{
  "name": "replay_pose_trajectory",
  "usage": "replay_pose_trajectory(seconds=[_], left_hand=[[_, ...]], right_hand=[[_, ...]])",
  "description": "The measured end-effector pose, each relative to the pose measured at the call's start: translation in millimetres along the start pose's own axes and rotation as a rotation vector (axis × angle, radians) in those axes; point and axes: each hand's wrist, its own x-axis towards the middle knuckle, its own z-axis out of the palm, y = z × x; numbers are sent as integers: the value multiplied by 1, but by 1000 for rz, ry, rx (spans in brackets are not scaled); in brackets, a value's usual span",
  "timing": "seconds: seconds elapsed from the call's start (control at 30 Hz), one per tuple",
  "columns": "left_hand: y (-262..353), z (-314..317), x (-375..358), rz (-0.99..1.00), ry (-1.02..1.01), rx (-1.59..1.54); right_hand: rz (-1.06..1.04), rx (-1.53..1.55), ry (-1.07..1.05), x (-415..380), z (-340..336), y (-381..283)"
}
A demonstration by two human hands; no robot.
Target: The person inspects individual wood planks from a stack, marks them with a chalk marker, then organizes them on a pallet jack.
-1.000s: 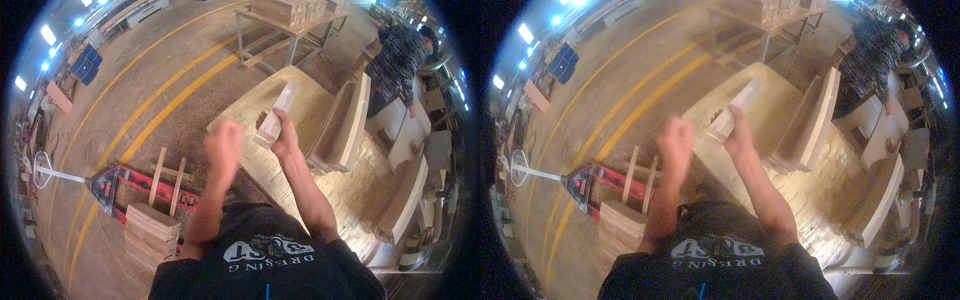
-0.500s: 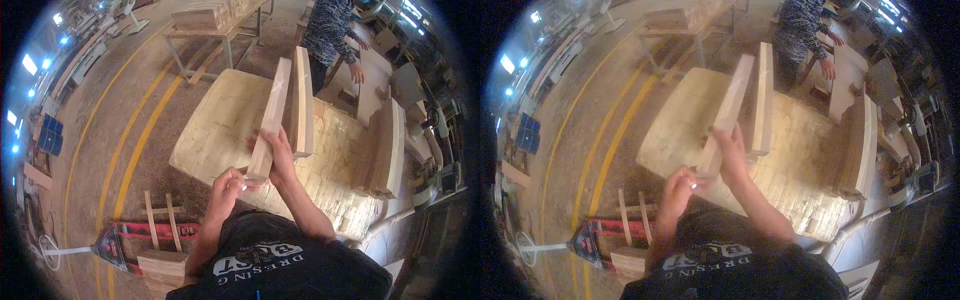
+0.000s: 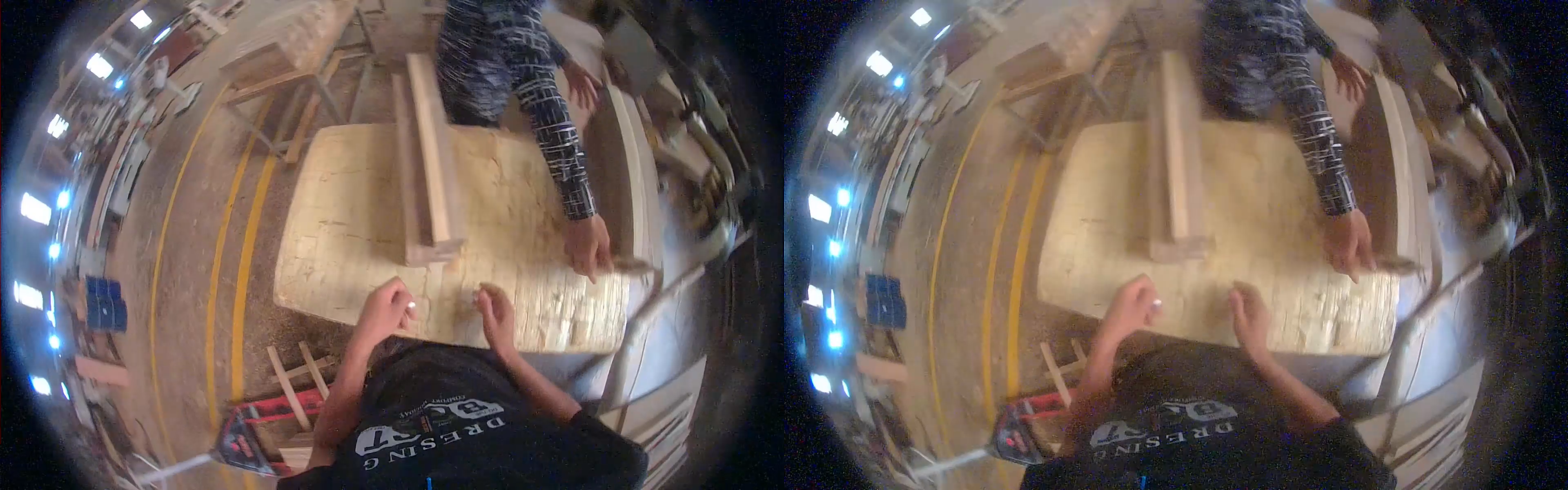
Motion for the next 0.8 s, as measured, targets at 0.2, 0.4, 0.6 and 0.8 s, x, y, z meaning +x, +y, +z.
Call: replay_pose_trajectory(seconds=[0.2, 0.4, 0.6, 0.8], left_hand=[[-42, 130, 37, 240, -124, 311], [-20, 133, 38, 113, 114, 212], [-102, 93, -12, 158, 395, 135], [-240, 97, -76, -29, 584, -36]], right_hand=[[-32, 97, 253, 24, -45, -18], [-76, 92, 166, 68, -88, 23], [-160, -196, 61, 68, -102, 12], [-371, -278, 8, 39, -74, 42]])
